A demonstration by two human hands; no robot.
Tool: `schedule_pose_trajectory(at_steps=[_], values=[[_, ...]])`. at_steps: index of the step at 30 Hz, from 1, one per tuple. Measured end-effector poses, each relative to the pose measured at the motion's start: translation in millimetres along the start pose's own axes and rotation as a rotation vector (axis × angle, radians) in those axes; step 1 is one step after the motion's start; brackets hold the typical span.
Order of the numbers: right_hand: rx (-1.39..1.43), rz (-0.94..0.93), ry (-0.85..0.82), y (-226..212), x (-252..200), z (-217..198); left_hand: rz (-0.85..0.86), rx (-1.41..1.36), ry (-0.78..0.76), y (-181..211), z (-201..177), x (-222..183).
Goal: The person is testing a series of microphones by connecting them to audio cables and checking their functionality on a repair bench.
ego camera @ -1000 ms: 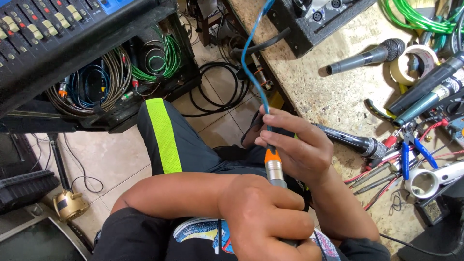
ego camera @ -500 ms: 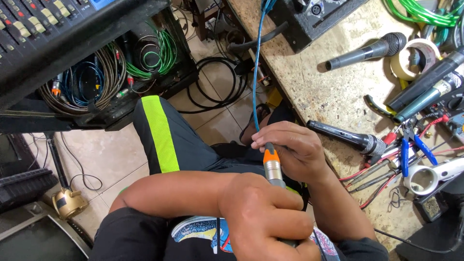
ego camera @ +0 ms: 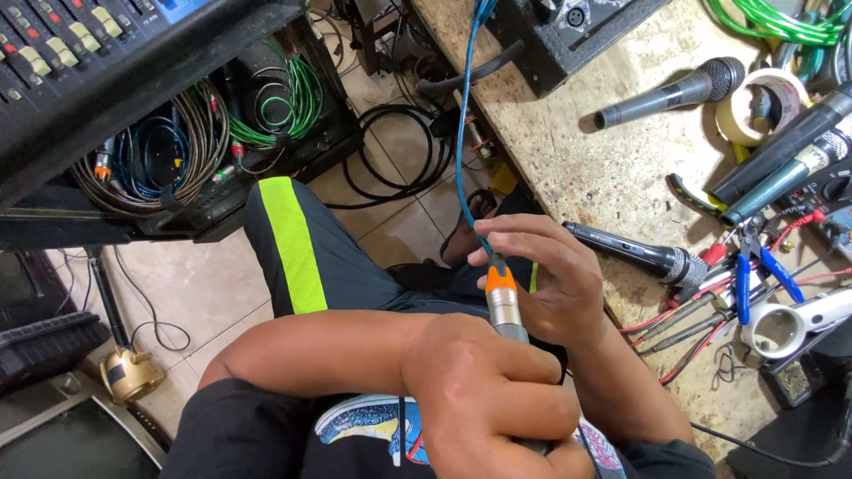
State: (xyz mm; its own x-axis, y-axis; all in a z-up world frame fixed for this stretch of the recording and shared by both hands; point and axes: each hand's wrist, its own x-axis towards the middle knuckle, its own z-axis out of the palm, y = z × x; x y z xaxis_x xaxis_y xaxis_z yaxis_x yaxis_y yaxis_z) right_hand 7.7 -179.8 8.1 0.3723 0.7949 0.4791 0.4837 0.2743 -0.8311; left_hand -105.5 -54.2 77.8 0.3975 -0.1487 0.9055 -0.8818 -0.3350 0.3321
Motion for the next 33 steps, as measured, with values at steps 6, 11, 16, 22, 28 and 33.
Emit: schedule_pose_trajectory(at_steps=[6, 11, 16, 22, 28, 33], values=[[-0.053, -0.074, 0.002, -5, 2, -3, 0.035, 0.006, -0.011, -4, 2, 1], [-0.184, -0.144, 0.055, -4, -3, -3, 0.04, -0.02, -0.019, -6, 5, -1], [-0.314, -0.227, 0.053, 2, -5, -6, 0.046, -0.016, 0.004, -7, 6, -2], [-0.285, -0.185, 0.067, -5, -4, 2, 0.034, -0.032, 0.017, -4, 5, -4], [-0.314, -0.185, 0.086, -5, -7, 5, 0.004, 0.004, 0.017, 0, 6, -6], [-0.313, -0.182, 0.073, -6, -6, 5, 0.008, -0.007, 0.031, 0, 5, -6]])
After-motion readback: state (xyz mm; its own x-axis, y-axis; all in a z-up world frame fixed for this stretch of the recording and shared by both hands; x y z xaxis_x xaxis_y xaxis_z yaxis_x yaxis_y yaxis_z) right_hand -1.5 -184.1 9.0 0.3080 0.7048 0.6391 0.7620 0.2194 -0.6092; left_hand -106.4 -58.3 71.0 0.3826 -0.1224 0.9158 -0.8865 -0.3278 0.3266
